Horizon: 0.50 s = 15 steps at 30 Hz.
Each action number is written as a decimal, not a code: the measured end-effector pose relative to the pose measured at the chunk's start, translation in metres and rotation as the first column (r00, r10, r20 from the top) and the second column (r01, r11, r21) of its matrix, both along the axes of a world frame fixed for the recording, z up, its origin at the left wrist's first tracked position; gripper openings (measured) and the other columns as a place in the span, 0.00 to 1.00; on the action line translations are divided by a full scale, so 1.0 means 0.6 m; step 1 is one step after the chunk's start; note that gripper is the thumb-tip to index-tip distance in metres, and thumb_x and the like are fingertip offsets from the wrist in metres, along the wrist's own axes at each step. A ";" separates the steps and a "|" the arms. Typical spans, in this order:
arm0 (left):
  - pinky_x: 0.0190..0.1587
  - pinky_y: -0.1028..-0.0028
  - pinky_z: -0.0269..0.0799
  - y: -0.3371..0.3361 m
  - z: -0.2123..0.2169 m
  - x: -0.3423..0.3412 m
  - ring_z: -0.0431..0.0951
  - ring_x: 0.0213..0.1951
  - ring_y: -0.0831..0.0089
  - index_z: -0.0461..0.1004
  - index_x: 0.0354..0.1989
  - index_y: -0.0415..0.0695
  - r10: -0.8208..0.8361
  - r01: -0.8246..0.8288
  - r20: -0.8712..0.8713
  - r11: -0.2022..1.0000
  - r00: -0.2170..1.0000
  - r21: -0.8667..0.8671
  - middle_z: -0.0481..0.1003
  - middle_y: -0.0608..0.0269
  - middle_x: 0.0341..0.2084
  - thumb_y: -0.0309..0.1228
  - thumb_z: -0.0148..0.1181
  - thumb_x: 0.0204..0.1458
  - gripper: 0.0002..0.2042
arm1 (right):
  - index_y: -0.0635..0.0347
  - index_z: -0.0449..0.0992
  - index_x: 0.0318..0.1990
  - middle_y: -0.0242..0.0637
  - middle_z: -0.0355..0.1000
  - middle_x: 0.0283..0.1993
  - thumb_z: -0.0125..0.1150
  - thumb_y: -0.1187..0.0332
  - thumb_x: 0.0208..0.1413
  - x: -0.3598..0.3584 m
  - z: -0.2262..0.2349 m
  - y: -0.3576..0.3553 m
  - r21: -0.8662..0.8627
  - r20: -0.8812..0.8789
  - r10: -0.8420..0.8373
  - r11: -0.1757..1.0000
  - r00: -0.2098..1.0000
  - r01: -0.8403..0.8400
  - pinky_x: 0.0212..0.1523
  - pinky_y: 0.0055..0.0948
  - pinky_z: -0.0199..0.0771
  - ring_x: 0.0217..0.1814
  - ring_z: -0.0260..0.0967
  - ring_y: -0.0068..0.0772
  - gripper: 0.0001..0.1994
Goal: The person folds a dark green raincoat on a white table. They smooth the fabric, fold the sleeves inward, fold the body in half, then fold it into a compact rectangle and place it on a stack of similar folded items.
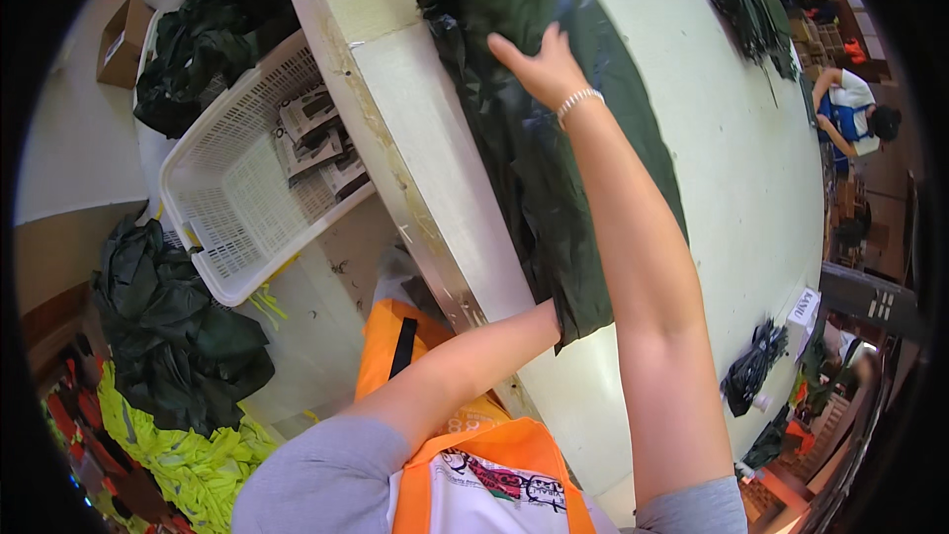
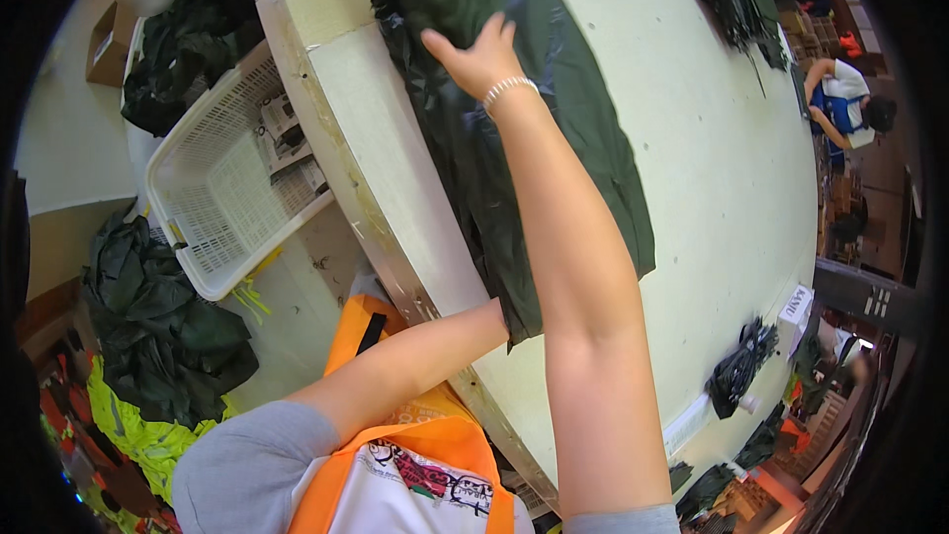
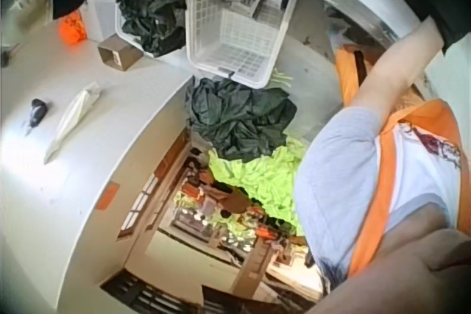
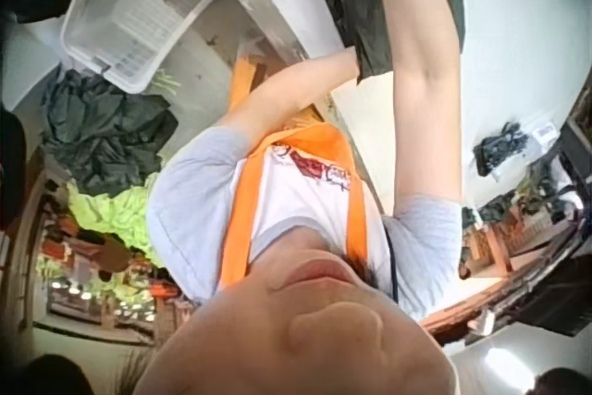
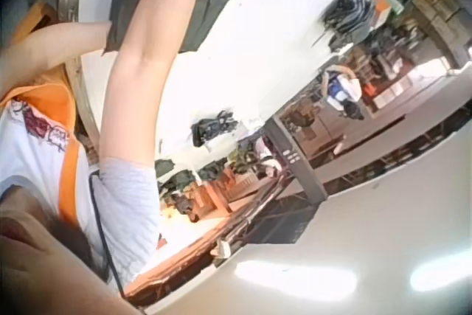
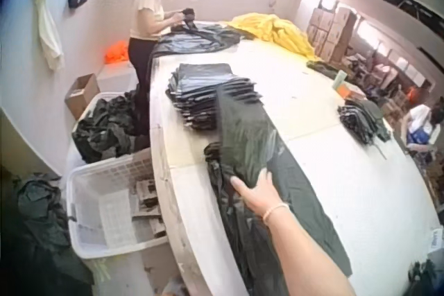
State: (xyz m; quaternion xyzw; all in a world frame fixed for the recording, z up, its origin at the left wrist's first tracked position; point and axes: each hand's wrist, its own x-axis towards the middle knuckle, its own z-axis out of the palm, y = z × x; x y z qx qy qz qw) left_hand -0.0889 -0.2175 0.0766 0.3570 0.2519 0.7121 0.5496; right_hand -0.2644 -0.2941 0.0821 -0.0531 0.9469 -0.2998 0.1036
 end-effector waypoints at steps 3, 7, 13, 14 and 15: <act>0.58 0.76 0.60 -0.018 -0.085 0.054 0.67 0.54 0.75 0.64 0.57 0.41 0.430 -0.587 0.846 0.789 0.315 -0.182 0.67 0.65 0.56 0.38 0.37 0.66 0.18 | 0.65 0.70 0.55 0.49 0.66 0.59 0.61 0.52 0.52 0.030 -0.008 0.045 -0.117 -0.122 0.227 0.963 0.966 -0.241 0.57 0.33 0.65 0.58 0.67 0.45 0.29; 0.58 0.75 0.60 -0.001 -0.129 0.060 0.67 0.54 0.74 0.64 0.57 0.41 0.472 -0.575 0.779 0.798 0.412 -0.179 0.66 0.65 0.57 0.38 0.37 0.65 0.18 | 0.61 0.74 0.50 0.43 0.73 0.49 0.59 0.70 0.55 0.103 0.029 0.280 -0.003 -0.455 -0.035 0.999 0.890 0.038 0.52 0.32 0.69 0.51 0.71 0.39 0.15; 0.59 0.74 0.60 0.053 -0.166 0.099 0.67 0.55 0.73 0.63 0.58 0.42 0.520 -0.508 0.643 0.831 0.562 -0.227 0.66 0.66 0.57 0.37 0.37 0.65 0.18 | 0.66 0.75 0.36 0.26 0.70 0.33 0.49 0.55 0.63 0.310 -0.086 0.519 -0.408 0.191 -0.412 0.792 0.891 0.454 0.39 0.22 0.65 0.36 0.62 0.16 0.19; 0.59 0.74 0.60 0.056 -0.181 0.113 0.67 0.55 0.73 0.63 0.59 0.42 0.526 -0.486 0.606 0.838 0.596 -0.249 0.66 0.66 0.57 0.37 0.37 0.65 0.18 | 0.64 0.72 0.30 0.23 0.66 0.28 0.51 0.55 0.63 0.325 -0.093 0.515 -0.338 0.140 -0.445 0.818 0.884 0.466 0.33 0.23 0.62 0.31 0.57 0.16 0.19; 0.59 0.74 0.60 0.056 -0.196 0.127 0.67 0.55 0.73 0.63 0.59 0.42 0.522 -0.453 0.574 0.849 0.631 -0.274 0.66 0.66 0.57 0.37 0.37 0.65 0.18 | 0.62 0.69 0.23 0.21 0.61 0.22 0.53 0.55 0.62 0.337 -0.099 0.516 -0.265 0.087 -0.470 0.839 0.878 0.476 0.26 0.24 0.58 0.26 0.53 0.16 0.21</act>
